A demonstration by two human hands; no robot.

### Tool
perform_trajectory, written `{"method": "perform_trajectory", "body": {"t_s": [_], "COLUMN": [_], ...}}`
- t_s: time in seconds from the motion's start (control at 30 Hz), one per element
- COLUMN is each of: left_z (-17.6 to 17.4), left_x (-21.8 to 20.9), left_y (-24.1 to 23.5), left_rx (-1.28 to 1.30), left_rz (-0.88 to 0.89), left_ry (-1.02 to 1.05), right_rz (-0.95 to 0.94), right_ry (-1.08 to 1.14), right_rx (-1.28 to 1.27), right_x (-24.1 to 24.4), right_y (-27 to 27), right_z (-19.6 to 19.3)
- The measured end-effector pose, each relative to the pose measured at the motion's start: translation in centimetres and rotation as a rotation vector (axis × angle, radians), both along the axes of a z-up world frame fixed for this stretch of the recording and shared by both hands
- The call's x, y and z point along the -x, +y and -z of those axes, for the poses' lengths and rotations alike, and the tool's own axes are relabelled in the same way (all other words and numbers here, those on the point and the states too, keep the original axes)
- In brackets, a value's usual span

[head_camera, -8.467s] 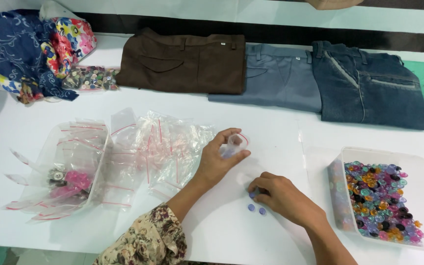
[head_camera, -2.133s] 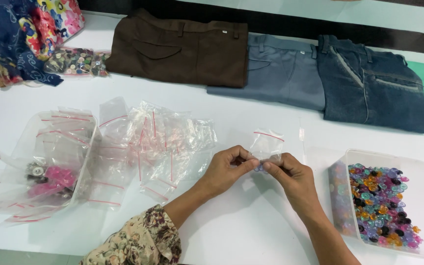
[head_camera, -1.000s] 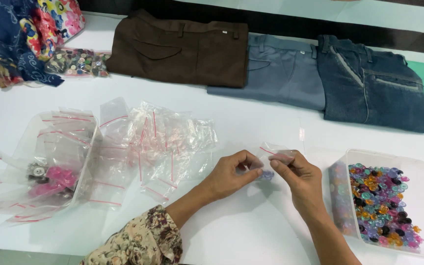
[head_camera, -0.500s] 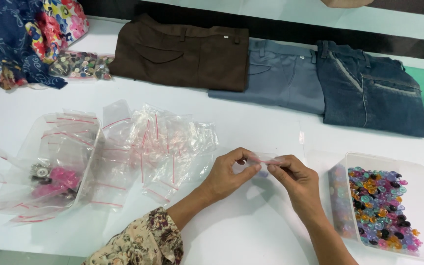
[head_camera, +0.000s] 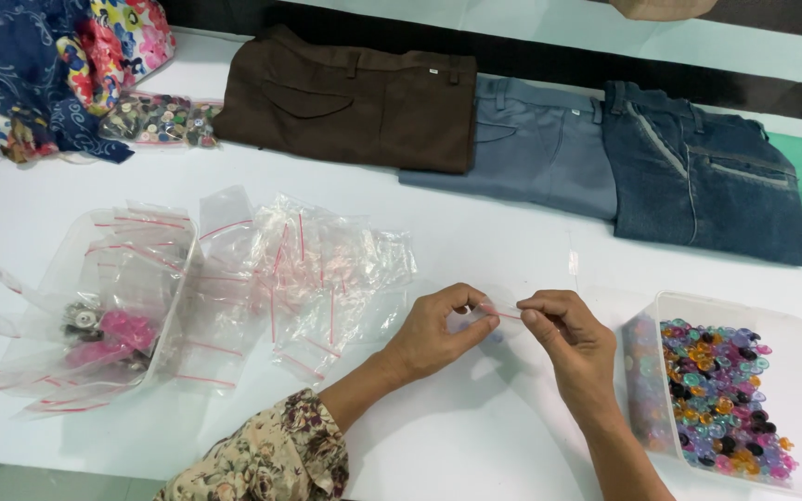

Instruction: Sorting and bagging small colorful buttons into plastic zip-lock bags.

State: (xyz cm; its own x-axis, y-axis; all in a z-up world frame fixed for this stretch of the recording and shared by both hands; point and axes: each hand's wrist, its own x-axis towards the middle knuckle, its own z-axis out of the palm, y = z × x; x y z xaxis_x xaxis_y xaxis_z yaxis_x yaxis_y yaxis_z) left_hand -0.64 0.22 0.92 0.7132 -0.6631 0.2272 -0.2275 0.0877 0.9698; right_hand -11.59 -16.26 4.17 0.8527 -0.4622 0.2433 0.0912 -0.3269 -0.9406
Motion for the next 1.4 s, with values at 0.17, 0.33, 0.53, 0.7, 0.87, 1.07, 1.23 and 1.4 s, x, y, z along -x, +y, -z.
{"method": "perform_trajectory", "body": {"t_s": [0.17,0.33,0.53,0.7,0.87,1.07,1.23,1.4], "left_z": [0.3,0.0,-0.1,-0.8,-0.9,-4.6,-9.0,-10.2], "left_x": [-0.1,0.1,0.0,0.2,-0.3,0.5,2.3,3.3], "left_y": [-0.1,-0.2,0.1,0.3,2.2,10.1,20.0,28.7], "left_rx": [0.016,0.009,-0.003,0.035,-0.067,-0.14,-0.039,-0.155], "left_rz": [-0.009,-0.015,-0.042,-0.024,-0.11,-0.282,-0.712,-1.206], "left_ry": [-0.041,-0.031,-0.1,-0.071,-0.228,-0.413,-0.853,-0.964], "right_rz": [-0.021,-0.035,-0.04,-0.029,0.011,-0.057,-0.096,-0.383], "right_ry": [0.064,0.072,0.011,-0.045,-0.051,0.033,0.027,-0.172], "right_rx": [-0.019,0.004,-0.022,0.126,0.334,0.565,0.42,0.346], "right_x": [-0.1,-0.1,-0.2,-0.5,-1.0,-2.6,-4.7,-8.7], "right_y": [0.2,0.0,0.0,0.3,2.1,5.6,13.0,19.3], "right_z": [-0.5,-0.3,0.2,0.2,-0.6,-3.5,-8.1,-11.0]}}
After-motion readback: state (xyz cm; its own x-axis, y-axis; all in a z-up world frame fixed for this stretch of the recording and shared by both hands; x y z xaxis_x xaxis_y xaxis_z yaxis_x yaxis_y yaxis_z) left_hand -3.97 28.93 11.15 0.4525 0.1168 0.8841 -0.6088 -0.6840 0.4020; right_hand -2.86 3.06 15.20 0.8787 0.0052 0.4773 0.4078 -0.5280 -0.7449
